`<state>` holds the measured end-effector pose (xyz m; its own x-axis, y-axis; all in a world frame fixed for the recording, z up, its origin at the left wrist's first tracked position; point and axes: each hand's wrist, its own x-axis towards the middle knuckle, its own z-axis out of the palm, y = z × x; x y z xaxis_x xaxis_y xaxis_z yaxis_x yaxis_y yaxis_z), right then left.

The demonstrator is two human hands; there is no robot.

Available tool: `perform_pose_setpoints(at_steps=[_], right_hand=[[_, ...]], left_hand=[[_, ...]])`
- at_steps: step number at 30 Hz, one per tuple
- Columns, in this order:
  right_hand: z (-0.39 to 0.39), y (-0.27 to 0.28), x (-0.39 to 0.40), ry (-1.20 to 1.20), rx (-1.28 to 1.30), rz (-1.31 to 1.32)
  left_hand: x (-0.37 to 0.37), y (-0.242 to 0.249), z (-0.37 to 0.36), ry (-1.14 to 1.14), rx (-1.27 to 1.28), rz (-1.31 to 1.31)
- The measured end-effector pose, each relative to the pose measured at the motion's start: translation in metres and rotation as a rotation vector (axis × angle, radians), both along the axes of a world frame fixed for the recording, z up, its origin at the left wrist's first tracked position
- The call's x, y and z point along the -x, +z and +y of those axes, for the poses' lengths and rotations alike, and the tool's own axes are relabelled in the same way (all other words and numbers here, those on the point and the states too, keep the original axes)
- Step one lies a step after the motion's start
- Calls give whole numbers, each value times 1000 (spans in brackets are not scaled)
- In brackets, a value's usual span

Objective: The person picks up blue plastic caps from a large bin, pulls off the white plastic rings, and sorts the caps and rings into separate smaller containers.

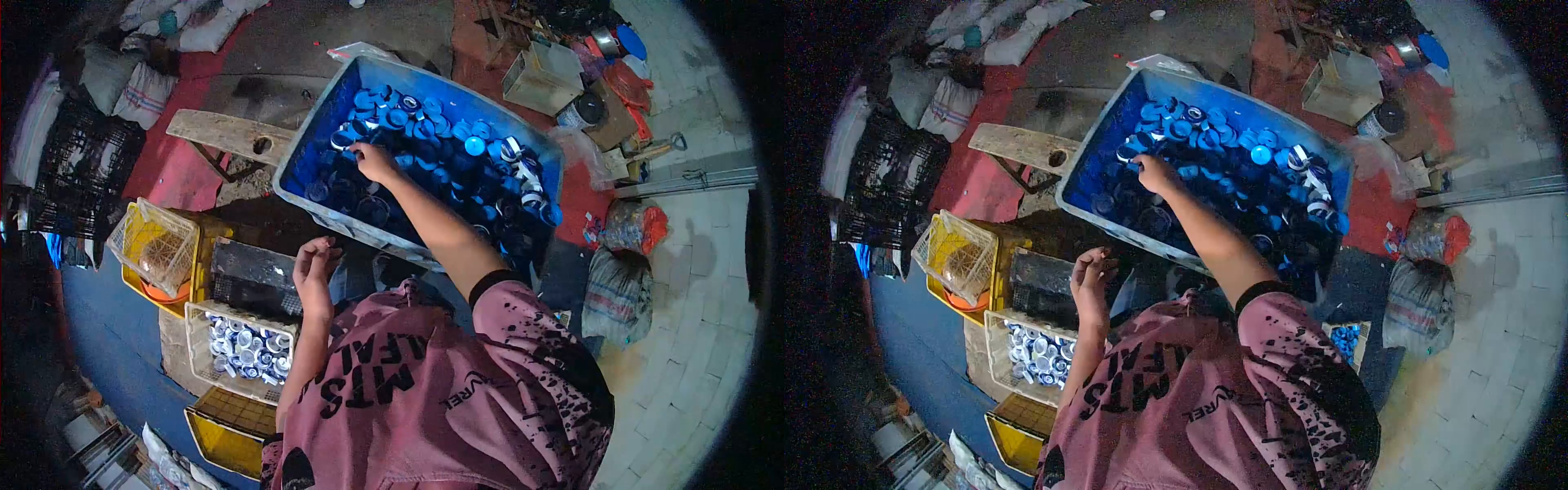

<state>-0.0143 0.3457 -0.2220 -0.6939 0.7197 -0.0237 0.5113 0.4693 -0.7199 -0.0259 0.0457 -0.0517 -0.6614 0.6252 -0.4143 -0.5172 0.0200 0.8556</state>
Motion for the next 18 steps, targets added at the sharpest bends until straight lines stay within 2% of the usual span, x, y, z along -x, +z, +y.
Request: perform_pose_setpoints(at_steps=[2, 5, 6, 9, 10, 11, 13, 16, 18], right_hand=[[4, -3, 9, 22, -60, 18], [14, 1, 23, -19, -76, -167], [18, 0, 23, 13, -82, -124], [36, -3, 32, 60, 72, -286], [42, -24, 36, 114, -109, -230], [48, -45, 38, 125, -122, -239], [51, -44, 37, 135, -157, -250], [46, -42, 28, 137, -240, -20], [44, -45, 32, -121, 390, 150]], left_hand=[[8, 4, 12, 10, -31, 23], [31, -1, 29, 4, -12, 6], [36, -2, 33, -2, -18, 22], [50, -3, 43, -6, -33, 47], [54, -5, 45, -5, -43, 41], [61, -7, 48, 0, -53, 33], [69, -8, 52, -7, -41, 58], [79, -4, 66, -14, -51, 84], [86, 0, 75, -18, -52, 81]])
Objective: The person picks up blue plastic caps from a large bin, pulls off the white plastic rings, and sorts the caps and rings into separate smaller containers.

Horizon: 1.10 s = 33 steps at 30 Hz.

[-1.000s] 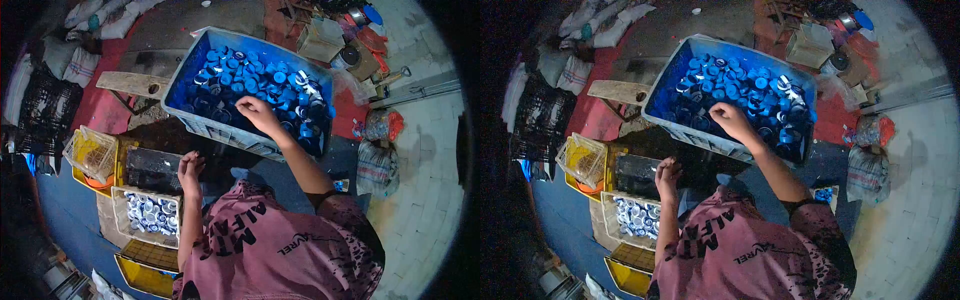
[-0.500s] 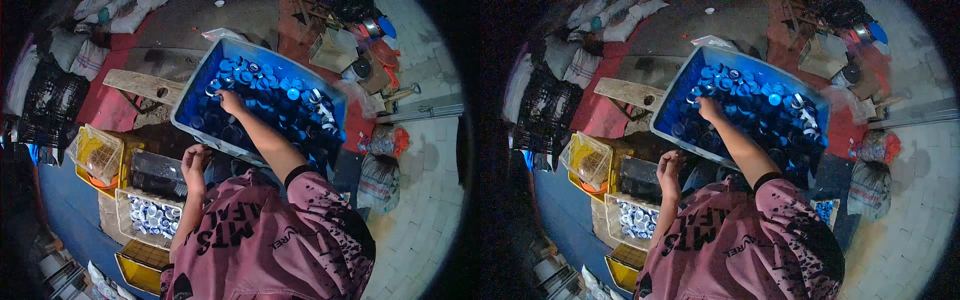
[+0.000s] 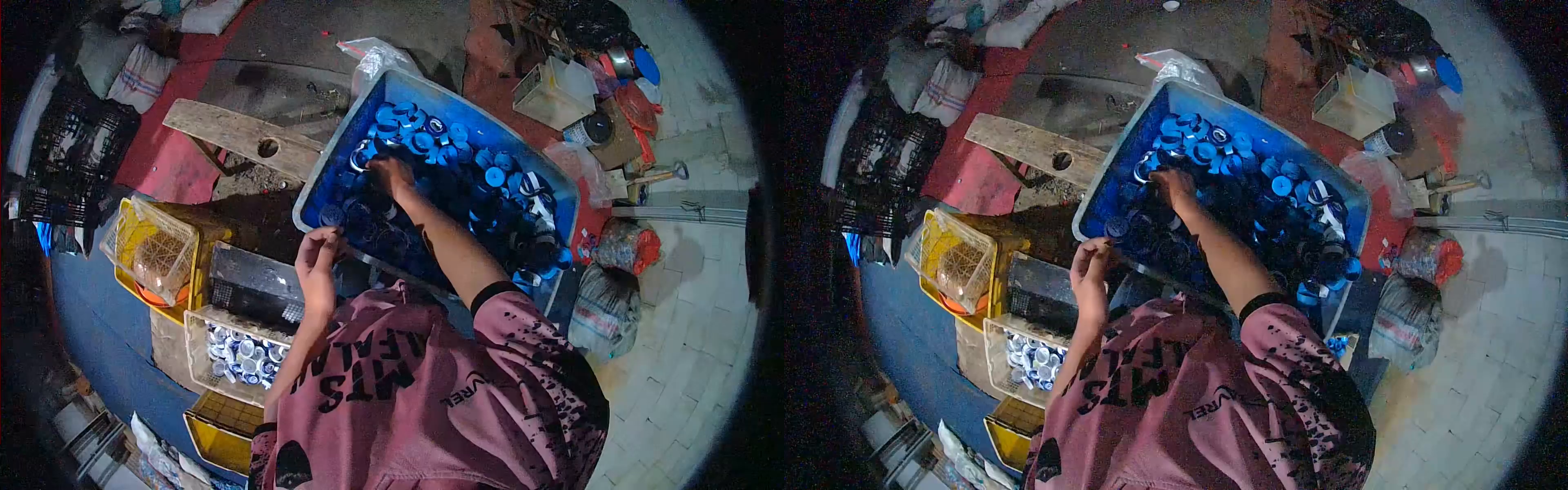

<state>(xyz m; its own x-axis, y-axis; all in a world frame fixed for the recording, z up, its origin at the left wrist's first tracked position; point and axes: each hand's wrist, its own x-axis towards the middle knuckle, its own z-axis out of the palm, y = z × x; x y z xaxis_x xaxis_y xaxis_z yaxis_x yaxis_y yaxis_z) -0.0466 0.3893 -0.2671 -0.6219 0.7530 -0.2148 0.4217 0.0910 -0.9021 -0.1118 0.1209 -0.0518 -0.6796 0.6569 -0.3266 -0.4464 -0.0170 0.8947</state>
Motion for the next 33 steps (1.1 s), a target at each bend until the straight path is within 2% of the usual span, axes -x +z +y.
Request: perform_pose_setpoints(at_steps=[2, 3, 4, 5, 7, 10, 13, 14, 17, 18, 21, 22, 25, 28, 31, 33], right_hand=[[-1, -8, 1, -103, 26, 21], [1, -36, -1, -80, -267, -39], [2, -36, 2, -51, -562, -99], [3, -36, 1, -86, -454, 3], [-20, 21, -3, -155, -230, 206], [-33, 74, -22, -26, -26, 174], [-56, 90, -35, -145, 194, 346], [-52, 103, -48, 29, 213, 414], [-72, 126, -52, -72, 335, 353], [-83, 148, -50, -123, 228, 303], [-97, 141, -59, -173, 251, 331], [-93, 141, -62, -75, 240, 376], [-89, 149, -70, -114, 587, 540], [-85, 167, -67, -227, 526, 418], [-83, 181, -64, -212, 475, 359], [-86, 177, -63, -203, 484, 343]], left_hand=[[4, 3, 6, -10, 6, -15], [3, 3, 7, -16, 1, 16], [4, 4, 9, -19, -6, 48], [6, 5, 12, -20, -15, 80], [13, 5, 17, -64, 2, 127], [18, -5, 37, -86, -40, 206], [16, -2, 65, -137, -38, 166], [15, 1, 74, -163, -53, 136], [22, -12, 92, -250, -79, 138], [21, -10, 95, -276, -116, 124], [16, -2, 99, -302, -138, 102], [18, -8, 97, -311, -130, 121], [18, -10, 94, -318, -106, 166], [17, -10, 90, -355, -50, 222], [15, -10, 88, -345, -20, 240], [10, -4, 87, -304, -15, 111]])
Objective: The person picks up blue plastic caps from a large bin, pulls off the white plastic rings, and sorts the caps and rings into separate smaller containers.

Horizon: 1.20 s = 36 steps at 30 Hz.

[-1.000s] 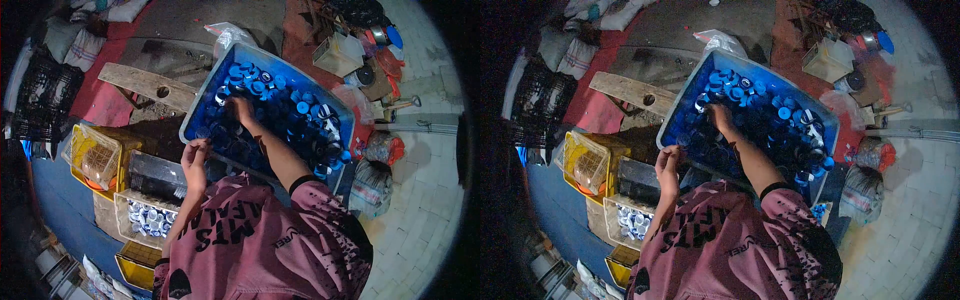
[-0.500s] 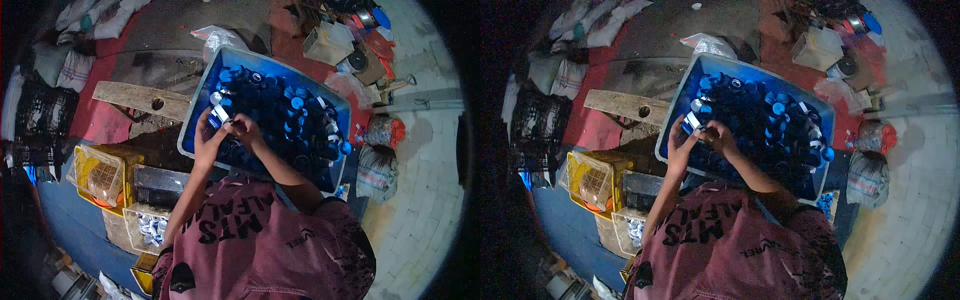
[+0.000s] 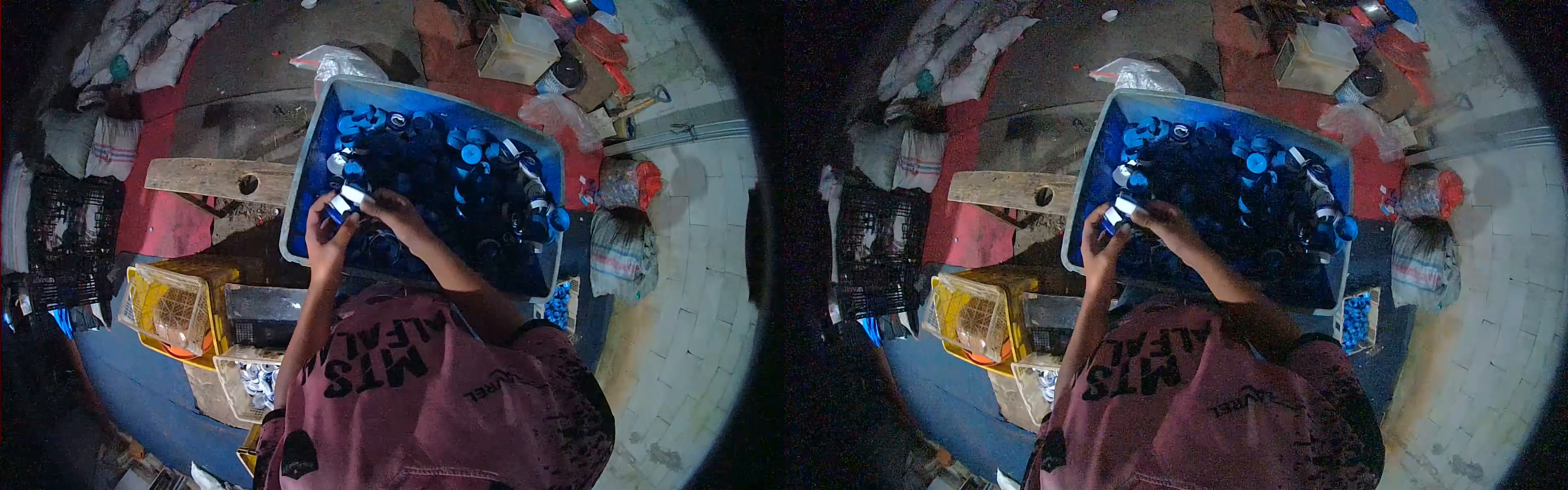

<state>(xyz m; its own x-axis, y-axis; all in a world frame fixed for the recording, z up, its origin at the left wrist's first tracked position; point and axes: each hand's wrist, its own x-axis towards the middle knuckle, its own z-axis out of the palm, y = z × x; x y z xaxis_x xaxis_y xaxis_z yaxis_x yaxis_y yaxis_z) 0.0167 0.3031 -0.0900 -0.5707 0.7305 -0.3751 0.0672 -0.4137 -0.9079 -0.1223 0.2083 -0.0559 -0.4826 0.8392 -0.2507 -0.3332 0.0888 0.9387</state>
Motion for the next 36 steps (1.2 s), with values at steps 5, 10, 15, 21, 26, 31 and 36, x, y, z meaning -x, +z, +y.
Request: perform_pose_setpoints(at_steps=[5, 10, 15, 21, 26, 31, 36], right_hand=[[-13, -21, 0, -5, 0, 129], [-17, -12, 1, 25, -35, -12], [-22, -19, -6, -51, 34, 137], [-32, -15, -4, -386, 105, 187], [-25, -4, -16, -551, 542, 260], [-11, -13, -23, -625, 626, 293], [37, -107, -12, 63, -330, -128]], left_hand=[[1, -24, -1, 0, 73, -77], [1, -15, 2, 59, 114, -159], [5, -16, 2, 19, 111, -153], [5, -17, 0, 34, 97, -205], [16, -6, -8, 156, 76, -412], [24, 3, -15, 193, 32, -503], [26, 1, -22, 231, 9, -560]])
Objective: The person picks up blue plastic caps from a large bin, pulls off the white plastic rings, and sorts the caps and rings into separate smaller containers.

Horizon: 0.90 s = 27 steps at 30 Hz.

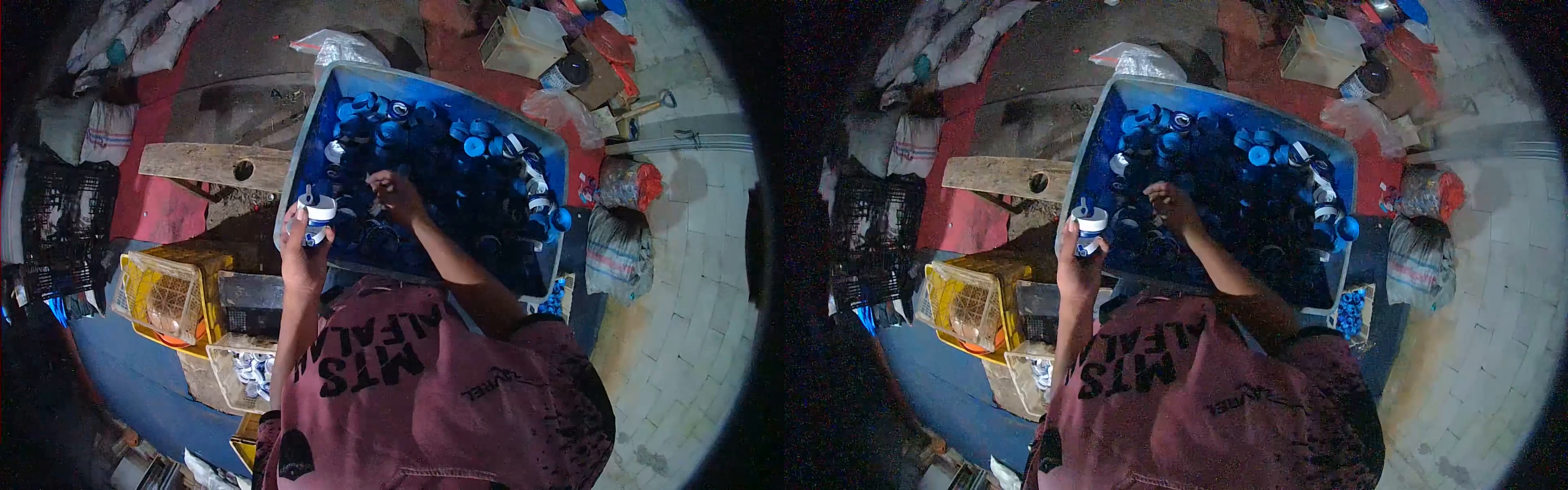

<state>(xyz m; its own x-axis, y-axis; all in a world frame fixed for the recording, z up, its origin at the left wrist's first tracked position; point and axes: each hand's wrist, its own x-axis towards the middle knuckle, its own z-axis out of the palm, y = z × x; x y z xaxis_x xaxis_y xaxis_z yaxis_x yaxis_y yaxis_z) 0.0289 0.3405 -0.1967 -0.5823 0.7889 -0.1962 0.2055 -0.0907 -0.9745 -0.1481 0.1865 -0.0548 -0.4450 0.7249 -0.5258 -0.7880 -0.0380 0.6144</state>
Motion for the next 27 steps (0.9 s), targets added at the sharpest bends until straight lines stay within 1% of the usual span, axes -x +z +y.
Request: perform_pose_setpoints(at_steps=[1, 3, 5, 6, 8, 9, 11, 12, 14, 15, 17, 19, 21, 24, 27], right_hand=[[9, -4, 4, 168, -287, -119], [16, -6, 8, 198, -360, -260], [25, -24, 15, 136, -303, -292], [28, -69, 16, 62, -205, -253], [40, -137, 14, 1, -10, -165], [50, -139, 11, 15, 85, -117], [59, -145, 15, -16, 125, -162], [55, -101, 26, -62, 68, -254], [47, -60, 31, -13, -252, -388], [49, -55, 27, 87, -519, -422], [49, -35, 18, 148, -700, -417], [49, -6, 9, 63, -527, -352], [54, 5, -7, -96, 235, -198], [44, 24, -20, -362, 714, -104], [2, 86, -23, -512, 787, 309]], left_hand=[[0, -1, -1, 1, -7, -5], [-1, 3, -3, 7, 11, -1], [0, 3, -2, 5, 10, -5], [1, 1, -3, 1, 4, -11], [3, 2, -5, -4, -3, -21], [2, 5, -5, -5, -5, -24], [3, 7, -7, 0, -16, -32], [3, 8, -7, 17, 2, -38], [2, 13, -7, 45, 43, -55], [2, 17, -7, 39, 42, -45], [2, 13, -9, 47, 1, -64], [2, 13, -10, 54, -22, -74], [-1, 14, -10, 59, -25, -78], [-2, 10, -9, 36, -45, -106], [-8, 9, -7, 5, -45, -121]])
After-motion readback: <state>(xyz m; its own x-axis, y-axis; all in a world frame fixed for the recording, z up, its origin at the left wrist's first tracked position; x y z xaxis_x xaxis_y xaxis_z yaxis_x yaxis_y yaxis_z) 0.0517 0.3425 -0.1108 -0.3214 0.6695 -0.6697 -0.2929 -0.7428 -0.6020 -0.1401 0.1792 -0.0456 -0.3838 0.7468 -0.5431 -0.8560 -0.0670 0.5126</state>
